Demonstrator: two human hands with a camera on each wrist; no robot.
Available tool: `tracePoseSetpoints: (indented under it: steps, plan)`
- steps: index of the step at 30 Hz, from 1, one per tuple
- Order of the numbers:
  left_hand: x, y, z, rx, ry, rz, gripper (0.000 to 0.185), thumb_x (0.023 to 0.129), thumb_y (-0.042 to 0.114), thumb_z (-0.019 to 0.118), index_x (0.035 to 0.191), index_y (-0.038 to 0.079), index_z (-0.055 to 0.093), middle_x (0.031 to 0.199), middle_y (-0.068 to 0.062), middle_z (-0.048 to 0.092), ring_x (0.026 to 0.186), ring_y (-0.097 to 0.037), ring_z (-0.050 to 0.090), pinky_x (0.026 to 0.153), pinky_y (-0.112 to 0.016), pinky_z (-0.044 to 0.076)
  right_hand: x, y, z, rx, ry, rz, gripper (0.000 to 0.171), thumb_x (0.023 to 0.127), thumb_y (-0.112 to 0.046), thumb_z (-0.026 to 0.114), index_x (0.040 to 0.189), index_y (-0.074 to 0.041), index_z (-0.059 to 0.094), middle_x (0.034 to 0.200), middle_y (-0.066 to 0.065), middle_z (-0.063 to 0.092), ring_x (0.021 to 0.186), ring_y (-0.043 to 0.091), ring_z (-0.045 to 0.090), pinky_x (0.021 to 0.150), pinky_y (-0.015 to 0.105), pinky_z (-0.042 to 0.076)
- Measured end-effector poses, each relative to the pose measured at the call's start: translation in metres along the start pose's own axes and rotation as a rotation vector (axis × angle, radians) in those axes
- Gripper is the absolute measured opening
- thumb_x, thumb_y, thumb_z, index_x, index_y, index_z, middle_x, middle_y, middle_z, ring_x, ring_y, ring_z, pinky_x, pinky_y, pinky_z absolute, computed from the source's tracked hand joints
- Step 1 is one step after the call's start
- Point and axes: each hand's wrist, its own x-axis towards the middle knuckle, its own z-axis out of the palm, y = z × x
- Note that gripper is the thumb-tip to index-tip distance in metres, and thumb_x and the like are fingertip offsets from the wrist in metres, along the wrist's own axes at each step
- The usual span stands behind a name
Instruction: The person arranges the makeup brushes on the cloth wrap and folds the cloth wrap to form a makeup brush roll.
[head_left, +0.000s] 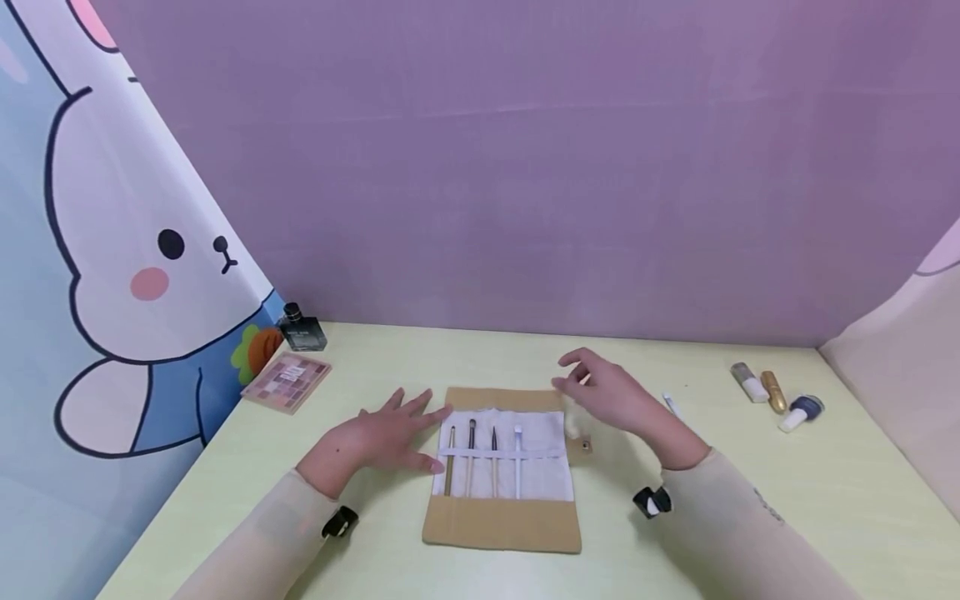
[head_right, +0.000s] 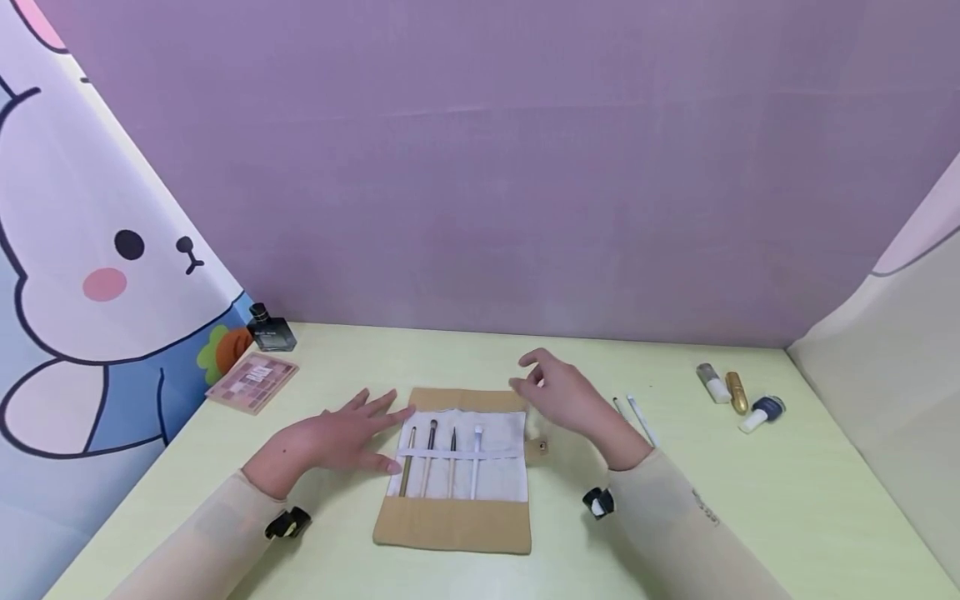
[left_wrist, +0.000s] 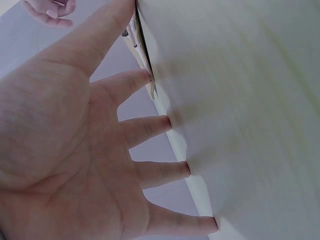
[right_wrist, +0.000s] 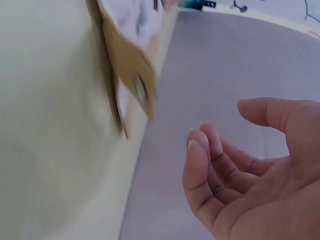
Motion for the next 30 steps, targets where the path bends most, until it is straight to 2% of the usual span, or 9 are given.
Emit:
tracePoseSetpoints:
  steps: [6,11,15,19,23,27,30]
  plan:
    - [0.0,-0.001,0.001,0.002,-0.008,-0.011,0.094,0.091,0.071,0.07,0.169,0.036,0.03,0.182,-0.012,0.014,0.164,-0.057,0.011,0.109,-0.095,0.023,-0.007,0.017,-0.027,0.067,0.071,-0.006,0.053,0.109,-0.035,0.061,0.148,-0.001,0.051,0.12,0.017,0.068,0.102,0.032,0.073,0.079,0.032,0.061]
    - [0.001,0.0,0.001,0.006,0.005,-0.01,0.095,0.091,0.07,0.071,0.169,0.035,0.031,0.182,-0.012,0.016,0.164,-0.058,0.012,0.108,-0.096,0.024,-0.013,0.03,-0.043,0.086,0.114,0.0,0.054,0.109,-0.034,0.061,0.147,0.002,0.051,0.12,0.017,0.066,0.098,0.024,0.07,0.079,0.03,0.061]
    - [0.003,0.0,0.001,-0.001,0.003,-0.012,0.095,0.09,0.07,0.071,0.169,0.036,0.031,0.182,-0.012,0.016,0.164,-0.057,0.012,0.108,-0.095,0.023,-0.018,0.044,-0.052,0.084,0.133,0.019,0.058,0.11,-0.034,0.061,0.15,0.005,0.047,0.123,0.019,0.065,0.102,0.024,0.069,0.077,0.029,0.061]
    - [0.004,-0.001,0.002,-0.001,0.0,-0.012,0.095,0.09,0.071,0.07,0.169,0.037,0.031,0.182,-0.011,0.015,0.164,-0.057,0.011,0.11,-0.095,0.022,-0.024,0.058,-0.057,0.075,0.14,0.043,0.059,0.11,-0.034,0.06,0.15,0.005,0.045,0.125,0.021,0.064,0.111,0.029,0.068,0.08,0.034,0.064]
    - [0.004,-0.002,0.002,0.003,0.0,-0.012,0.094,0.091,0.071,0.07,0.169,0.036,0.031,0.182,-0.011,0.015,0.164,-0.057,0.012,0.11,-0.095,0.022,-0.028,0.073,-0.059,0.067,0.135,0.038,0.053,0.11,-0.026,0.06,0.149,0.007,0.045,0.124,0.024,0.063,0.109,0.032,0.07,0.082,0.037,0.065]
    - [0.003,-0.002,0.001,-0.005,-0.002,-0.008,0.093,0.092,0.07,0.07,0.169,0.036,0.031,0.182,-0.011,0.015,0.164,-0.057,0.011,0.11,-0.095,0.021,-0.034,0.087,-0.06,0.069,0.105,0.026,0.05,0.109,-0.014,0.057,0.15,0.01,0.042,0.124,0.027,0.062,0.107,0.032,0.071,0.08,0.033,0.063]
    - [0.003,-0.002,0.001,-0.005,-0.002,-0.008,0.093,0.092,0.07,0.07,0.169,0.037,0.031,0.182,-0.011,0.015,0.164,-0.057,0.011,0.11,-0.095,0.021,-0.037,0.095,-0.06,0.046,0.086,0.031,0.049,0.108,-0.011,0.057,0.15,0.011,0.042,0.124,0.028,0.062,0.106,0.03,0.071,0.077,0.03,0.059]
